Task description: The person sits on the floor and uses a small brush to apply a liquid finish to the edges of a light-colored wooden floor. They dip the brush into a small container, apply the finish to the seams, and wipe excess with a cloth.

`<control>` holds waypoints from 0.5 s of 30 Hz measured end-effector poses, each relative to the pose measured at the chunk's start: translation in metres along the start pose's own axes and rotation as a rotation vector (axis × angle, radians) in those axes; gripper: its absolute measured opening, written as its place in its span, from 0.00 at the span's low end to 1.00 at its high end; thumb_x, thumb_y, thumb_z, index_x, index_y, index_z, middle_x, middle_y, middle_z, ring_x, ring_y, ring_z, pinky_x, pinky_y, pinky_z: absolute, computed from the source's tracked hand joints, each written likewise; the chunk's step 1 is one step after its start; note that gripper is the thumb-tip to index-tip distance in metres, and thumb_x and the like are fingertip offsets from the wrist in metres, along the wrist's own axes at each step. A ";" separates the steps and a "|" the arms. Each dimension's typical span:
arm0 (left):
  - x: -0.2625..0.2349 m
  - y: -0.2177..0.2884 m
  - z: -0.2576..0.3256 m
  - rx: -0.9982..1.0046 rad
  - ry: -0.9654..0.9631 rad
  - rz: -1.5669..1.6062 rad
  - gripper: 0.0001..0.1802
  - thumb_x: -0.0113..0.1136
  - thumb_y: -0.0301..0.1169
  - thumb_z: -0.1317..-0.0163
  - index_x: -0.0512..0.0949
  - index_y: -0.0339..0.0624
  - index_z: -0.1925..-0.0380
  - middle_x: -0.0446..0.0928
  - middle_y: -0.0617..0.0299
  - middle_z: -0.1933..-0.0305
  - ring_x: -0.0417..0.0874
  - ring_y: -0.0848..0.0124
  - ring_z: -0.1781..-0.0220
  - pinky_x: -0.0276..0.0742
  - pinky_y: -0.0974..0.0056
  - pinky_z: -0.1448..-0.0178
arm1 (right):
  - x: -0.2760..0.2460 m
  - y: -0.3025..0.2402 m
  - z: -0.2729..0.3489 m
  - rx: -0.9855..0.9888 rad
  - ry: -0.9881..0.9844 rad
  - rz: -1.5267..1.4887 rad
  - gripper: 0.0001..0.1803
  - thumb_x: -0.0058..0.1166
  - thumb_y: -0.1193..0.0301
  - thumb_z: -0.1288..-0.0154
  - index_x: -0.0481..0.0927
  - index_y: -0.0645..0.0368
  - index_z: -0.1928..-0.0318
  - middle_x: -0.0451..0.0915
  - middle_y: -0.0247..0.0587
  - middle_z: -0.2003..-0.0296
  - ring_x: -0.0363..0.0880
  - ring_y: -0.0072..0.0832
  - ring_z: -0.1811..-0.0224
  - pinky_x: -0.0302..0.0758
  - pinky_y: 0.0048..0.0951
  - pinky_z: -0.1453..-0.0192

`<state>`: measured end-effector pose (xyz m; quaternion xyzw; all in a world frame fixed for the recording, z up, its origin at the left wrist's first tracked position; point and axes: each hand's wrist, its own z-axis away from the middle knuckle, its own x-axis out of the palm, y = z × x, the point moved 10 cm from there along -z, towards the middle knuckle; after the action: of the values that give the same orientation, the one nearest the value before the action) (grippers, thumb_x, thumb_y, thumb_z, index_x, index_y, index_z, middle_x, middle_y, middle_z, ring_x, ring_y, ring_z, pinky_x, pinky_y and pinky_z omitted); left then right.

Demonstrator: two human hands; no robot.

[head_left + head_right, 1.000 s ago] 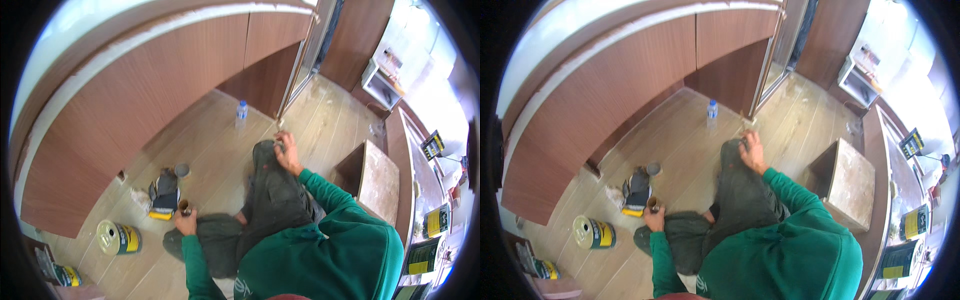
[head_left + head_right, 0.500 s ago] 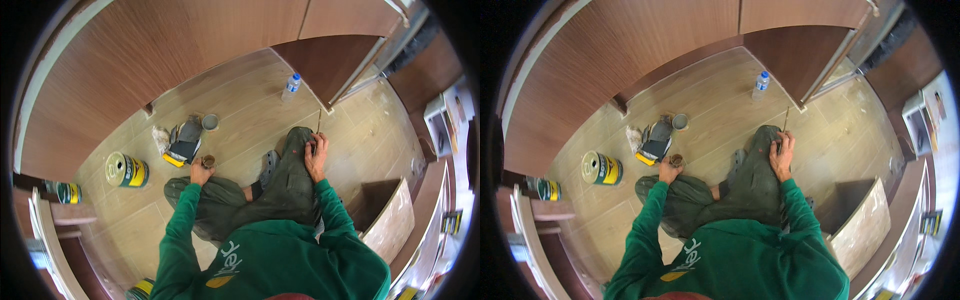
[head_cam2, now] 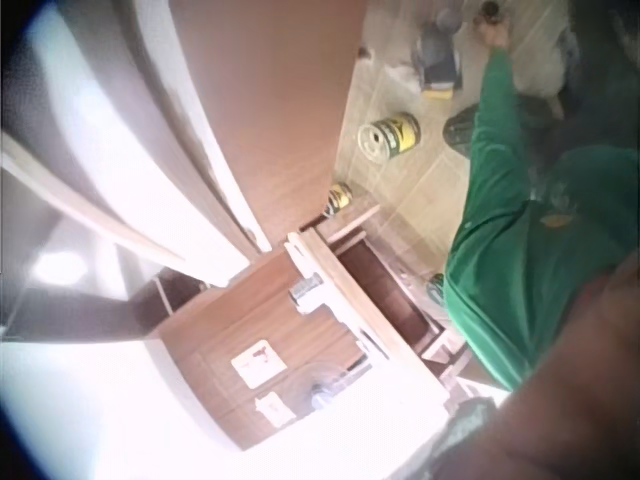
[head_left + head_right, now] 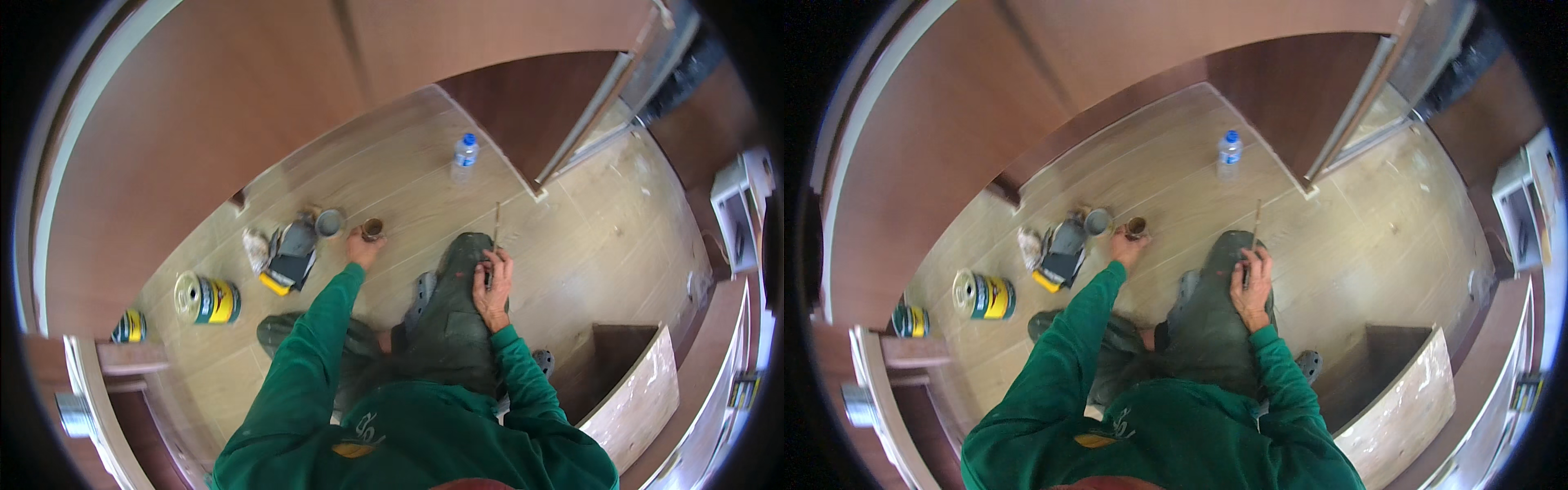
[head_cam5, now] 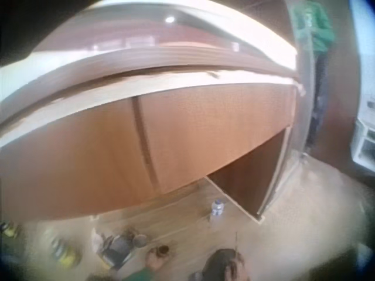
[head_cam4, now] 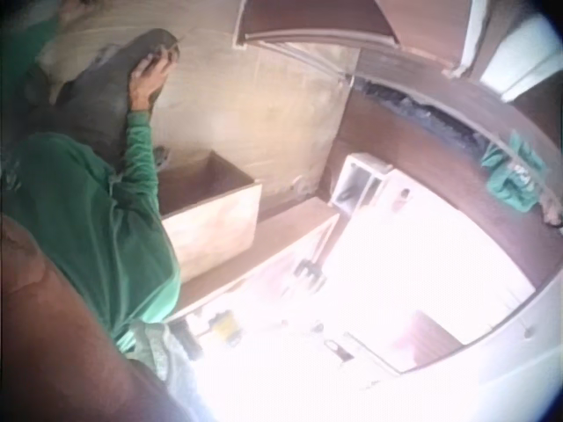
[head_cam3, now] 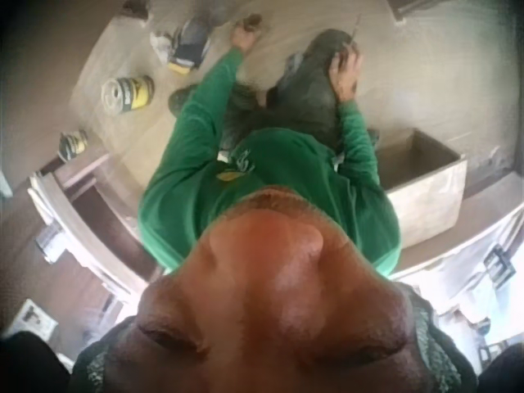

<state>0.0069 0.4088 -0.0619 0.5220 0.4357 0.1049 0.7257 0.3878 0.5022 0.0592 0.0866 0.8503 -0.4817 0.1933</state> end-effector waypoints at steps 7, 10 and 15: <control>0.035 -0.005 -0.032 0.075 -0.021 -0.180 0.32 0.80 0.41 0.57 0.80 0.36 0.54 0.84 0.47 0.52 0.86 0.53 0.48 0.80 0.55 0.42 | -0.007 -0.004 -0.006 0.044 0.058 -0.020 0.19 0.59 0.81 0.37 0.79 0.57 0.45 0.74 0.53 0.43 0.86 0.38 0.63 0.83 0.37 0.59; 0.035 -0.010 -0.028 0.109 -0.093 -0.126 0.34 0.80 0.40 0.55 0.78 0.35 0.50 0.84 0.49 0.51 0.85 0.59 0.48 0.80 0.57 0.42 | -0.006 0.000 -0.005 0.057 0.058 -0.022 0.18 0.59 0.82 0.37 0.79 0.59 0.46 0.73 0.54 0.43 0.86 0.37 0.63 0.83 0.35 0.59; 0.010 0.000 -0.023 -0.110 -0.188 0.021 0.39 0.80 0.36 0.54 0.74 0.31 0.43 0.76 0.45 0.38 0.79 0.57 0.38 0.76 0.55 0.36 | -0.014 0.013 -0.002 0.046 0.087 0.019 0.18 0.57 0.85 0.37 0.78 0.63 0.47 0.72 0.54 0.43 0.86 0.36 0.62 0.84 0.32 0.57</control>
<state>-0.0042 0.4304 -0.0693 0.4934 0.3541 0.0868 0.7897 0.4041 0.5110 0.0561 0.1199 0.8457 -0.4953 0.1584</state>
